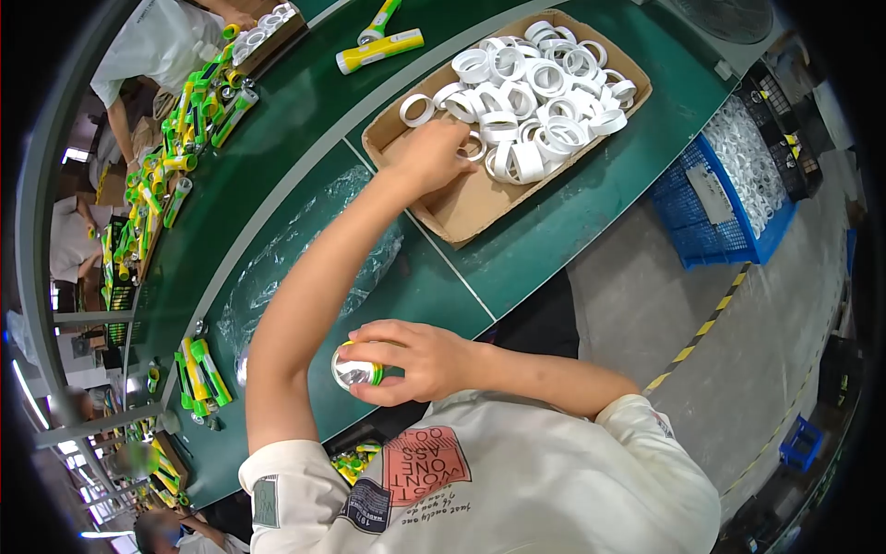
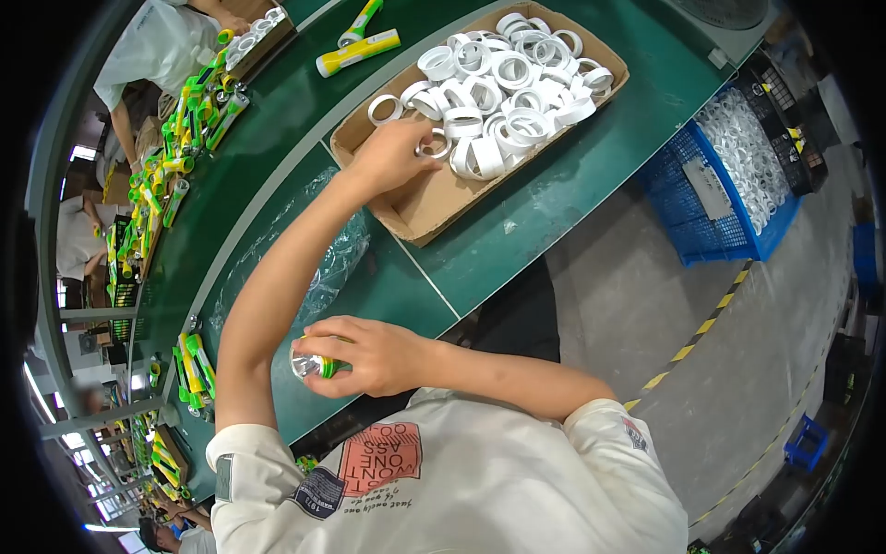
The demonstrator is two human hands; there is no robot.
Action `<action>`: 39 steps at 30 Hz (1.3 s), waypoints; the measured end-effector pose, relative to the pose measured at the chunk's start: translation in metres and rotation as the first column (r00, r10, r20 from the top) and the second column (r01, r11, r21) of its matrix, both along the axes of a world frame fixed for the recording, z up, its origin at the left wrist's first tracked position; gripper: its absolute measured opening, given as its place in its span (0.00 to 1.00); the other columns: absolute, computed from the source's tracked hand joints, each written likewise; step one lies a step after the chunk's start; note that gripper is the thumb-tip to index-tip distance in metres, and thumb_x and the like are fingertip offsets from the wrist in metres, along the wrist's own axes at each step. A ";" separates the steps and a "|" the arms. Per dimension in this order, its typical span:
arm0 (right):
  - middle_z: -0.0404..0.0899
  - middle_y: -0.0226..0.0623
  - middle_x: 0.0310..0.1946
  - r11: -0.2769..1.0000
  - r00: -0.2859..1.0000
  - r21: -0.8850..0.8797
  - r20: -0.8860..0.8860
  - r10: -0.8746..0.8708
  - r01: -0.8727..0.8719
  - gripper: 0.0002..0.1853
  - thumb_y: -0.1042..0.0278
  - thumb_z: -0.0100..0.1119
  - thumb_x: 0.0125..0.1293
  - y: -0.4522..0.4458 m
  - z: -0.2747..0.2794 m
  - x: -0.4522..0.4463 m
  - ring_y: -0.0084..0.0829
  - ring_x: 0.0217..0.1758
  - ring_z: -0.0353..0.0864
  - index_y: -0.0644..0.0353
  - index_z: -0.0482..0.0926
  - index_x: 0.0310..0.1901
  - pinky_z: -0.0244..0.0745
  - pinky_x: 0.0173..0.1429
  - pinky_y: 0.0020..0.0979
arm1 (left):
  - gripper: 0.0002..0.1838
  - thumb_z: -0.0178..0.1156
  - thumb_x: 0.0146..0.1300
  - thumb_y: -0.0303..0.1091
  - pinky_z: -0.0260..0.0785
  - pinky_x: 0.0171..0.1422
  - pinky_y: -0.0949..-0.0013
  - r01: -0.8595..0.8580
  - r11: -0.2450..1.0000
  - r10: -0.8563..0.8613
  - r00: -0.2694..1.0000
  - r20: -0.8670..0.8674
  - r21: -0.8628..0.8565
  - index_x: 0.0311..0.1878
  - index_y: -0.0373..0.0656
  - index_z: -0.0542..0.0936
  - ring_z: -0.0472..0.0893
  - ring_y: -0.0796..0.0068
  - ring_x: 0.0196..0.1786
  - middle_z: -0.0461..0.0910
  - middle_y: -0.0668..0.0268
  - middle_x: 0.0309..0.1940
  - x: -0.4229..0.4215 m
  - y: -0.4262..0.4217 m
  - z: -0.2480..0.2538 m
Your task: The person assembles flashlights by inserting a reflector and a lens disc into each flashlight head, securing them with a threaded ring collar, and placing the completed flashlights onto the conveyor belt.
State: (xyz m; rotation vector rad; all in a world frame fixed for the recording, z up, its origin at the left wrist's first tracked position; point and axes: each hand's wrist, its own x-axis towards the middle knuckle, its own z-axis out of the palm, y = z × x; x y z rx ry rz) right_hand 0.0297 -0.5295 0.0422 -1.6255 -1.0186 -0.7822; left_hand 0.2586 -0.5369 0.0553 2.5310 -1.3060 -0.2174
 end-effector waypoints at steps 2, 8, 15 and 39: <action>0.74 0.41 0.63 1.000 1.000 -0.015 -0.005 0.005 -0.005 0.25 0.74 0.71 0.53 -0.002 0.000 -0.002 0.47 0.60 0.78 0.44 0.78 0.54 0.84 0.59 0.41 | 0.17 0.75 0.56 0.40 0.74 0.51 0.54 -0.050 0.998 0.049 0.998 -0.037 -0.036 0.40 0.38 0.83 0.82 0.49 0.47 0.85 0.51 0.43 -0.008 0.008 0.002; 0.76 0.43 0.61 1.000 0.999 -0.025 -0.031 -0.010 0.009 0.20 0.72 0.67 0.55 -0.005 0.003 -0.001 0.47 0.62 0.77 0.46 0.82 0.51 0.80 0.62 0.41 | 0.16 0.75 0.52 0.38 0.76 0.52 0.62 -0.226 0.847 0.180 0.974 -0.140 -0.480 0.43 0.41 0.88 0.84 0.57 0.45 0.83 0.57 0.42 -0.111 0.119 0.109; 0.75 0.47 0.63 0.999 0.999 -0.027 -0.044 -0.022 0.021 0.19 0.74 0.69 0.55 -0.001 0.003 0.002 0.49 0.61 0.78 0.47 0.82 0.50 0.82 0.59 0.41 | 0.21 0.77 0.44 0.36 0.75 0.53 0.58 -0.248 0.881 0.318 0.941 0.115 -0.403 0.45 0.47 0.89 0.81 0.57 0.48 0.81 0.57 0.49 -0.242 0.213 0.100; 0.75 0.54 0.62 0.975 0.940 -0.116 -0.308 0.145 -0.188 0.24 0.78 0.71 0.54 -0.024 0.032 0.003 0.54 0.58 0.82 0.57 0.82 0.55 0.83 0.56 0.42 | 0.19 0.79 0.43 0.37 0.70 0.52 0.57 -0.196 0.910 0.286 0.934 0.212 -0.365 0.41 0.47 0.86 0.81 0.59 0.49 0.83 0.63 0.46 -0.237 0.200 0.107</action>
